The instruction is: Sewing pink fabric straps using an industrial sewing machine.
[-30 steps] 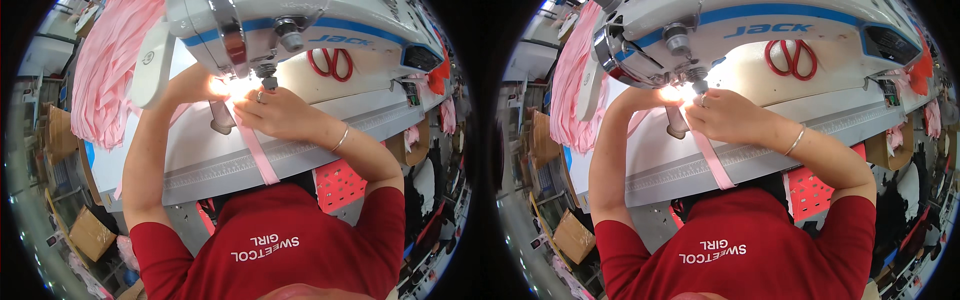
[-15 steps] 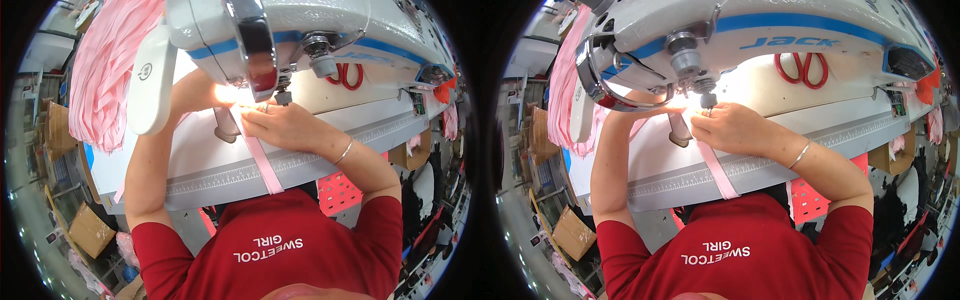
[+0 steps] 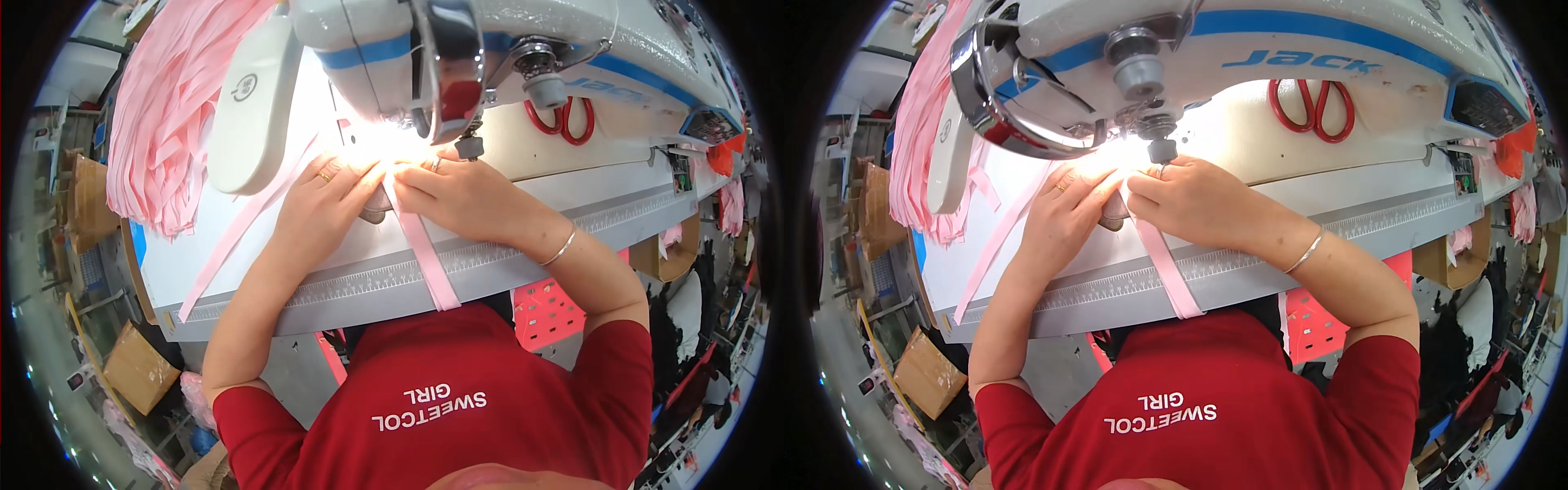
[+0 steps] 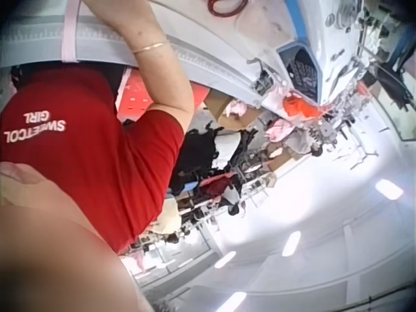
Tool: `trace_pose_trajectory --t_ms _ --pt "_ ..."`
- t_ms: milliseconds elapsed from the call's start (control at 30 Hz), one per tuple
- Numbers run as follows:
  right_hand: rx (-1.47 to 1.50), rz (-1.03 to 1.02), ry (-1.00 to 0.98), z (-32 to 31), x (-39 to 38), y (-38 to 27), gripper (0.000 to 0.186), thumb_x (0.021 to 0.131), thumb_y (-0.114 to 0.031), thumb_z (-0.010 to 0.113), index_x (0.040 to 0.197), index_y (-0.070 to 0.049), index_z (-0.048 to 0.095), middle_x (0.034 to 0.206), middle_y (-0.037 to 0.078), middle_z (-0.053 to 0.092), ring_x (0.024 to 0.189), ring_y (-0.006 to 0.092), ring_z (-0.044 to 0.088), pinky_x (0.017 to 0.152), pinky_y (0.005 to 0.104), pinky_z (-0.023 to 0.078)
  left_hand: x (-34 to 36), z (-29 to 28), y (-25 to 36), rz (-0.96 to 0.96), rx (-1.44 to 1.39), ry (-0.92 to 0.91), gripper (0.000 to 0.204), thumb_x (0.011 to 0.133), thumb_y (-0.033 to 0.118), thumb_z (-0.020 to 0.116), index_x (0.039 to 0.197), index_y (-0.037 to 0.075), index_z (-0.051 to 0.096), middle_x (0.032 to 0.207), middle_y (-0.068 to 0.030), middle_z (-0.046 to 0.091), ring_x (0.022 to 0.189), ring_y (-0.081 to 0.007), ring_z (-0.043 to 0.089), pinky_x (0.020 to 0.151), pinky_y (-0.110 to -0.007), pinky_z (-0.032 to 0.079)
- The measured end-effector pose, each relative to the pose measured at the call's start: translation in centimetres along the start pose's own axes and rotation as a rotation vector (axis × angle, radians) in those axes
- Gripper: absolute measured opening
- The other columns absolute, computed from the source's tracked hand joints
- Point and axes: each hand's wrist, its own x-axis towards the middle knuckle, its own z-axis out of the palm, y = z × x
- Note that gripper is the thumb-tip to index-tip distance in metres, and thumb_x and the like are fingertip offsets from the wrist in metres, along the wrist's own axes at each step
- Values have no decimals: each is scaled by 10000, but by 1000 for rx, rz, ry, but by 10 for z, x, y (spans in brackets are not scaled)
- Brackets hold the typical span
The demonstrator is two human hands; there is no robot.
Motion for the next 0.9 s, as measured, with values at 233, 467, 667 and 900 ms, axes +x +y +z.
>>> trace_pose_trajectory --t_ms 233,467,667,900 --pt "-207 -43 128 8 -8 3 171 804 -155 627 955 -81 662 1049 7 634 952 144 630 900 354 438 2 6 -10 -16 -13 -30 383 788 120 599 1165 76 654 1180 -58 633 1091 -278 593 989 -383 472" --pt "-220 26 67 2 -7 2 212 841 -186 631 1015 -74 674 1045 10 629 971 134 613 966 398 400 9 6 -19 -30 -56 -95 404 819 78 564 1207 109 672 1246 -69 641 1091 -248 618 878 -362 500" --pt "-138 105 2 -2 -5 3 204 865 -217 641 989 -58 673 1026 8 635 905 158 619 971 416 398 16 7 -25 -20 -144 -108 432 823 69 568 1240 126 662 1164 -111 686 941 -280 681 808 -368 534" --pt "-129 141 26 -2 -2 4 225 854 -211 653 1011 -49 649 954 38 656 862 190 626 921 439 419 13 18 -30 9 -81 -32 366 809 102 571 1160 101 677 1162 -66 655 1093 -258 614 989 -401 460"
